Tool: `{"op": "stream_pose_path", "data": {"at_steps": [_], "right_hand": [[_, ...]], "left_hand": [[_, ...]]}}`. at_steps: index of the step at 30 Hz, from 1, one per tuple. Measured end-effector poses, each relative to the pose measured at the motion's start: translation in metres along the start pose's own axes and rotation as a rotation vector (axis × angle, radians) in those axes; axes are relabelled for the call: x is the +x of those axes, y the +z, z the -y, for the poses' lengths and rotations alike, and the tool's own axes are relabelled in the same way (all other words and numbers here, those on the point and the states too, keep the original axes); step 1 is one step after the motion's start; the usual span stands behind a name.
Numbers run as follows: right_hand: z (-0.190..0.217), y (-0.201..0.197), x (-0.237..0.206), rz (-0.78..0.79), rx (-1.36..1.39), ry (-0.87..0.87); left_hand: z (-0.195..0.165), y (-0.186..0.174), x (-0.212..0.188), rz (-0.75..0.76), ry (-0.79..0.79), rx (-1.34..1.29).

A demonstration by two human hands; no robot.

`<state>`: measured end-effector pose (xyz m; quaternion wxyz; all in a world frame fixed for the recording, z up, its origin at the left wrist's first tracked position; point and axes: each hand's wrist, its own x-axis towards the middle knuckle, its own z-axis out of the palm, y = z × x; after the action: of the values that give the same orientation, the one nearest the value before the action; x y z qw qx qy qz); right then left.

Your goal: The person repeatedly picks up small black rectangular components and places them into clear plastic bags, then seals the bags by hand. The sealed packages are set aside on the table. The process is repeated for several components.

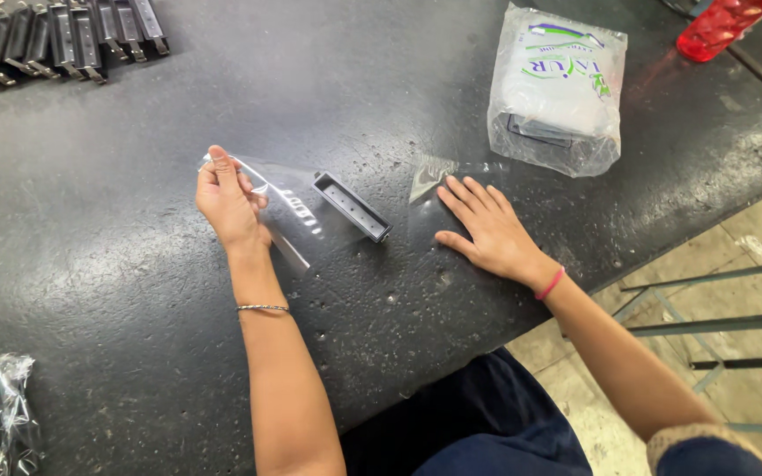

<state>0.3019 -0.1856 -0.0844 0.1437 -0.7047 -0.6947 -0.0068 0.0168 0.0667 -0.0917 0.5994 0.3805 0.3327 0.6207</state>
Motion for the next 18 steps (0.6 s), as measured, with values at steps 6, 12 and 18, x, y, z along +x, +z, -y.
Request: {"op": "stream_pose_path", "data": {"at_steps": [6, 12, 18], "right_hand": [[-0.035, -0.023, 0.053, 0.013, -0.016, 0.183], [-0.055, -0.037, 0.091, -0.211, -0.117, 0.598], [-0.059, -0.051, 0.109, -0.281, -0.107, 0.852]], "left_hand": [[-0.008, -0.001, -0.006, -0.029, 0.025, 0.000], [-0.012, 0.004, -0.008, -0.034, 0.066, 0.001], [-0.016, 0.007, -0.009, -0.055, 0.056, 0.027]]}}
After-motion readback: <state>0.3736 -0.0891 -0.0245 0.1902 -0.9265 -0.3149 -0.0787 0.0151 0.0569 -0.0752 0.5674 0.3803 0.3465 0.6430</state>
